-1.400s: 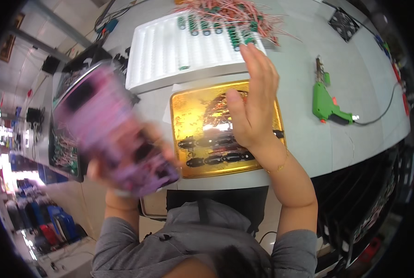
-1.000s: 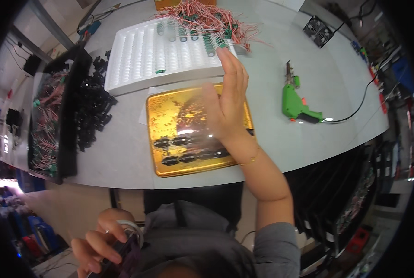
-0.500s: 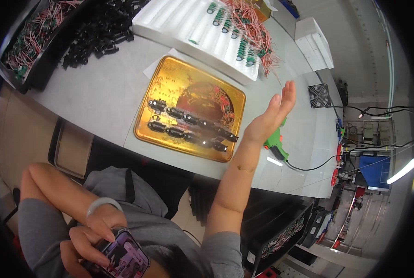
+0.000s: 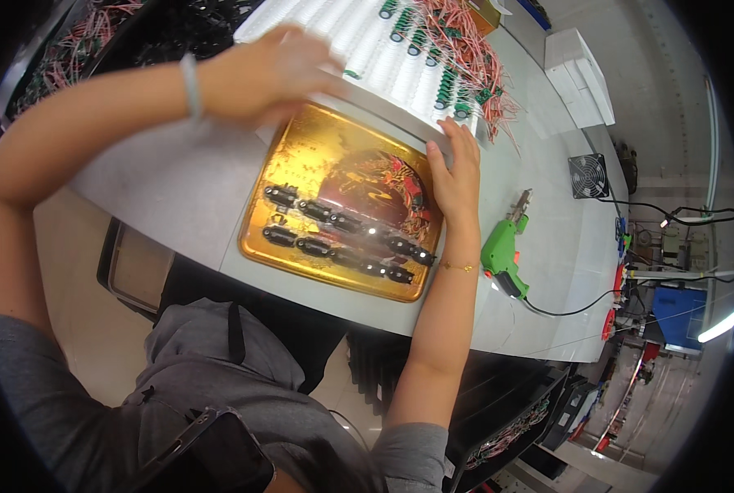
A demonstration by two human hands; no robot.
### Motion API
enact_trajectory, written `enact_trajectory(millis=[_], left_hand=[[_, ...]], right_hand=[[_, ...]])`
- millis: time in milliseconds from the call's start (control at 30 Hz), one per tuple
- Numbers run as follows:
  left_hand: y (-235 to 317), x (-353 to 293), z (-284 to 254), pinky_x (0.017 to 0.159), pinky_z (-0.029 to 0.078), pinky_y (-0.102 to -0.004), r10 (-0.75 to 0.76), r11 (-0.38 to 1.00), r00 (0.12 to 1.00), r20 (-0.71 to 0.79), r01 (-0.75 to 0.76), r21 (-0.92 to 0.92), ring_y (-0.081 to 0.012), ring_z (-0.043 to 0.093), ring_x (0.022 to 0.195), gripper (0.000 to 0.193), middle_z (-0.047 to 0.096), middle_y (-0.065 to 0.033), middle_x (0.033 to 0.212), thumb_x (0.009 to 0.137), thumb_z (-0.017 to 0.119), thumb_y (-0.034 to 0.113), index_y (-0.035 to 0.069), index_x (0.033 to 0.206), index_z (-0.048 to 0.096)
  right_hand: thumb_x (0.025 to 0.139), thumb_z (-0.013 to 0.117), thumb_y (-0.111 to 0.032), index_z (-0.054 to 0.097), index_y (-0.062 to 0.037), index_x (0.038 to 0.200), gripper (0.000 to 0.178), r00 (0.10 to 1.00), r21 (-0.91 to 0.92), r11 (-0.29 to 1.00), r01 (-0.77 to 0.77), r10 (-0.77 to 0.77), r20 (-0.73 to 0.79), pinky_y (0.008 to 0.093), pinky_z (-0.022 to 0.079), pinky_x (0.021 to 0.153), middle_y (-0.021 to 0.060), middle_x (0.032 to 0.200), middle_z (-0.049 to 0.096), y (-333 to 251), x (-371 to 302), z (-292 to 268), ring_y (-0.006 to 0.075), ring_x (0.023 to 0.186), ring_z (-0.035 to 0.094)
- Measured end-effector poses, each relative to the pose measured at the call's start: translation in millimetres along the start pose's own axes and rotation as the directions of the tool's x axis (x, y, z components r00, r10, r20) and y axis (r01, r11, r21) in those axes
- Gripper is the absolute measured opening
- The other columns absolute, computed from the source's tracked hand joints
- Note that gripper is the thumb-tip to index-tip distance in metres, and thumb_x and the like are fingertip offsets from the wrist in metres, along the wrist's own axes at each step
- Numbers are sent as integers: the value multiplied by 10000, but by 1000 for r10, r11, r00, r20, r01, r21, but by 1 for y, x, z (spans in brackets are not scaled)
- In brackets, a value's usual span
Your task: Manually assemble and solder components onto circuit board modules.
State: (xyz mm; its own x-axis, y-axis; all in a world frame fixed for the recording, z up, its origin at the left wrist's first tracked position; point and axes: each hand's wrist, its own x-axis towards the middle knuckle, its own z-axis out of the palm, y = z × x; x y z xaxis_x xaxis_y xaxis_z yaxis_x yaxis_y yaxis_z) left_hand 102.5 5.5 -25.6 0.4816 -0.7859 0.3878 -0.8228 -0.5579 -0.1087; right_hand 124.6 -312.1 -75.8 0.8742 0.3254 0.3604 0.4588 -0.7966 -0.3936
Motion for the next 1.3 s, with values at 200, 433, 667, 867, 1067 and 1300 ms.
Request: enact_trajectory(millis=[200, 433, 667, 867, 1067, 1300], left_hand=[[-100, 90, 65, 882, 379, -368, -504, 862, 864, 12, 504, -62, -222, 480, 1054, 334, 528, -93, 1114, 780, 544, 124, 82, 1111, 524], [-114, 155, 66, 857, 414, -398, -835, 522, 542, 96, 834, -178, -281, 559, 974, 234, 606, -139, 1021, 795, 507, 188, 57, 948, 625], [-181, 175, 111, 759, 477, -311, -830, 468, 556, 37, 732, -496, -259, 619, 795, 162, 641, -159, 867, 704, 627, 130, 34, 834, 647], [-237, 152, 128, 737, 478, -302, -812, 464, 576, -101, 530, -710, -197, 611, 801, 253, 643, -134, 867, 669, 675, 96, 34, 908, 621], [-200, 161, 133, 756, 468, -303, -798, 426, 602, 40, 609, -669, -221, 602, 857, 250, 635, -142, 896, 704, 675, 145, 51, 926, 607], [-180, 180, 133, 774, 466, -310, -836, 494, 533, -132, 624, -606, -263, 602, 850, 251, 633, -150, 899, 676, 690, 170, 54, 879, 599]], right_hand=[[836, 546, -194, 559, -57, 1039, 246, 999, 113, 993, -30, 35, -40, 365, 300, 992, 103, 1211, 516, -3, 2, 0, 290, 1189, 394], [793, 585, -86, 619, -39, 934, 152, 985, 125, 988, -87, 104, -138, 307, 428, 841, 85, 1072, 609, -17, 4, -2, 217, 945, 551], [777, 604, -83, 629, -40, 916, 148, 983, 107, 990, -90, 106, -153, 301, 452, 793, 87, 1043, 622, -13, 5, -4, 212, 883, 569], [778, 603, -83, 628, -44, 922, 151, 984, 125, 990, -69, 89, -156, 303, 450, 793, 85, 1056, 618, -16, 9, 0, 209, 880, 570], [777, 603, -83, 629, -48, 923, 152, 983, 147, 985, -86, 108, -149, 308, 446, 800, 85, 1051, 620, -17, 10, 2, 213, 886, 568], [773, 609, -84, 633, -50, 922, 155, 983, 136, 987, -80, 101, -155, 306, 442, 809, 87, 1042, 623, -7, 7, -2, 215, 894, 565]])
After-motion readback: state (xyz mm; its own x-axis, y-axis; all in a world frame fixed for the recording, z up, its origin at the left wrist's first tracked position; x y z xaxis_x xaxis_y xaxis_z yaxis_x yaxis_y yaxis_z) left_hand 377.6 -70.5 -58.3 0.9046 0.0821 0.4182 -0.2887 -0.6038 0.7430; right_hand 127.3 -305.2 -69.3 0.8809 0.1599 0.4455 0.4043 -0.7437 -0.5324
